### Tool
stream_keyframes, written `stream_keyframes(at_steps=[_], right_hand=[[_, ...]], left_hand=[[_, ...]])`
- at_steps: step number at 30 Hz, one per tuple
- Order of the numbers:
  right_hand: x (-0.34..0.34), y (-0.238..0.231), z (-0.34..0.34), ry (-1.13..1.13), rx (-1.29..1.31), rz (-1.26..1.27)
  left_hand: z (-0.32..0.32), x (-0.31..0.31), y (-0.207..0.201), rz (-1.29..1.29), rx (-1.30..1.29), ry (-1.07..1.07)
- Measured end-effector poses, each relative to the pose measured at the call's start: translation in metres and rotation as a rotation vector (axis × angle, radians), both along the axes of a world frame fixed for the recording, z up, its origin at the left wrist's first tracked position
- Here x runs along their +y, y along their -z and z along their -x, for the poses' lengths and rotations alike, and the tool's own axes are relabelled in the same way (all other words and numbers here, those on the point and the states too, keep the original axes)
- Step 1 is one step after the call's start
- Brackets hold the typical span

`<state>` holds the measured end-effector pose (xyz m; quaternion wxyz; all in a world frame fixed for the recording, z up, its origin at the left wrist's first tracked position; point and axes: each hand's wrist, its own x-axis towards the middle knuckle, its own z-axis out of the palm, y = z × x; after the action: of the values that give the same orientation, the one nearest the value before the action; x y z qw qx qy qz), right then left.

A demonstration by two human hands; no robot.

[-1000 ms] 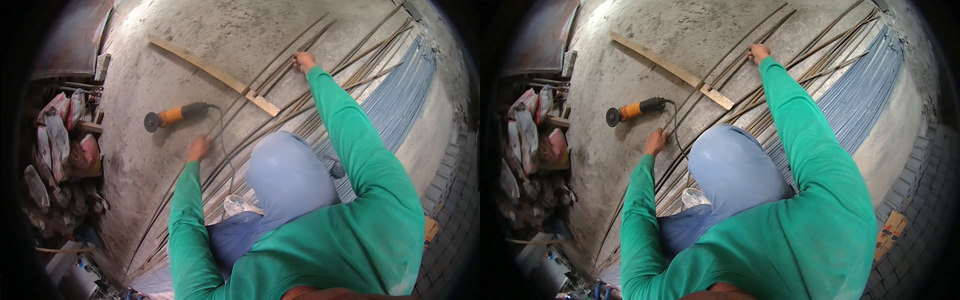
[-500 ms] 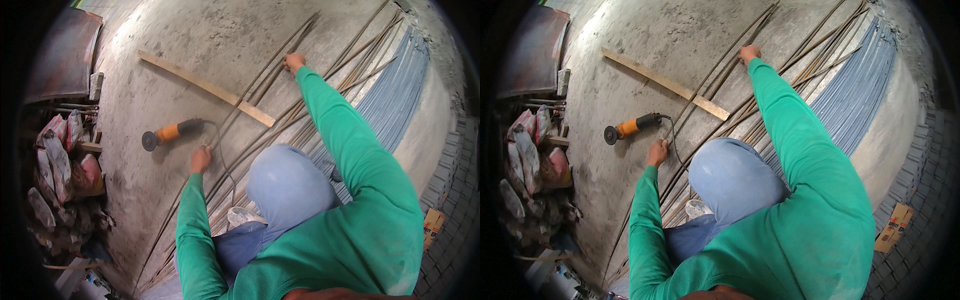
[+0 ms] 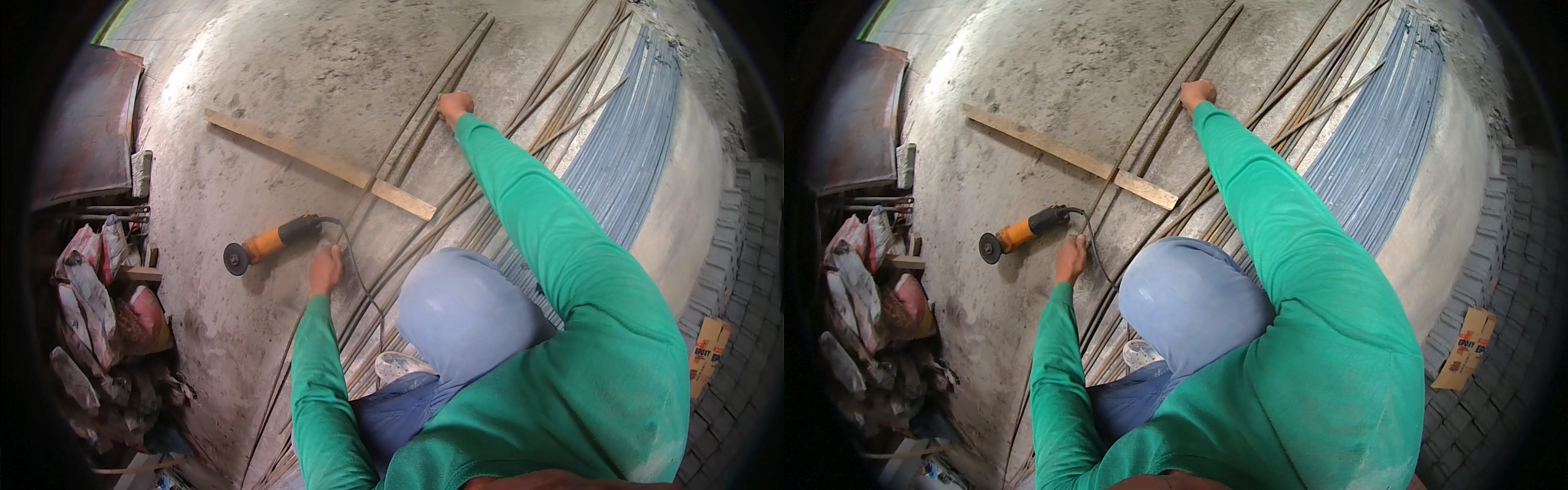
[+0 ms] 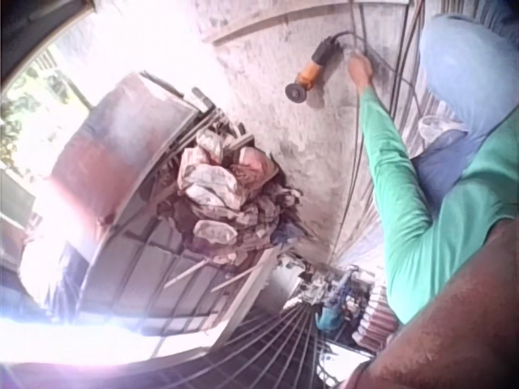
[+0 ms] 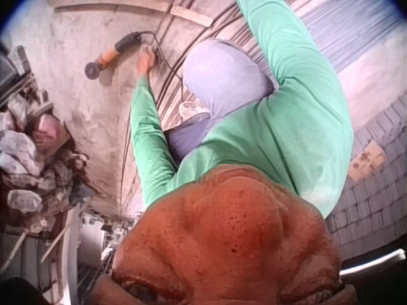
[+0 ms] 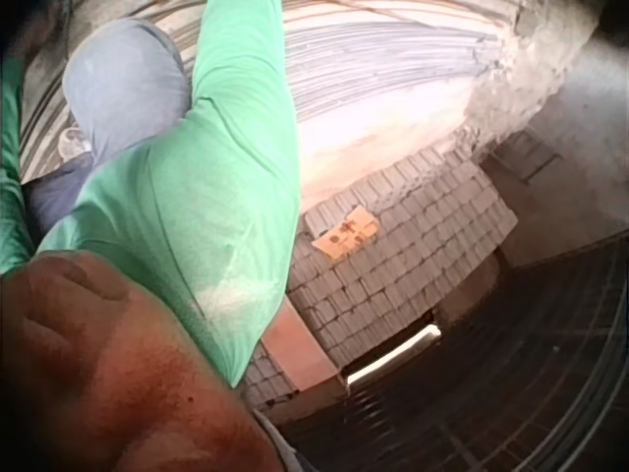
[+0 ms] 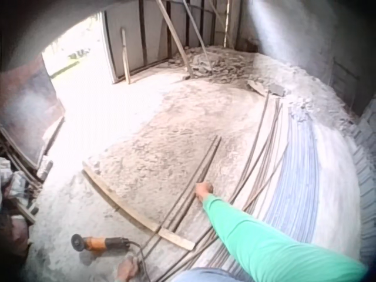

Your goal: The person measures a metal rod with a tape measure and marks it with a wooden guide. They then use an angle grinder to cut the rod, producing sparks. The person repeats this process for several rods, stacking the cut pieces on the floor.

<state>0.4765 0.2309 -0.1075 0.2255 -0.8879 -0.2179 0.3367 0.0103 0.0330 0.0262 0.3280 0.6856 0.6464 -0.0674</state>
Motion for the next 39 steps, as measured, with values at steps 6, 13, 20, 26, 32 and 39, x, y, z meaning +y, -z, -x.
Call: stream_keyframes(at_steps=[6, 13, 20, 26, 32, 39], right_hand=[[0.001, -0.045, 0.025, 0.131, -0.026, -0.108], [0.001, -0.047, 0.026, 0.245, -0.047, -0.127], [-0.065, -0.099, 0.076, -0.045, -0.051, -0.159], [-0.229, -0.120, 0.144, -0.868, -0.275, -0.389], [-0.236, -0.121, 0.161, -0.938, -0.232, -0.407], [-0.243, -0.123, 0.164, -0.899, -0.209, -0.389]], left_hand=[[-0.013, 0.010, -0.001, -0.030, 0.014, 0.025], [-0.028, 0.027, 0.009, -0.039, -0.059, 0.053], [-0.026, 0.029, 0.016, 0.087, 0.033, 0.017], [-0.038, 0.033, 0.013, 0.028, 0.059, 0.084], [-0.031, 0.025, 0.005, -0.035, -0.019, 0.042], [-0.038, 0.025, 0.002, -0.034, -0.033, 0.027]])
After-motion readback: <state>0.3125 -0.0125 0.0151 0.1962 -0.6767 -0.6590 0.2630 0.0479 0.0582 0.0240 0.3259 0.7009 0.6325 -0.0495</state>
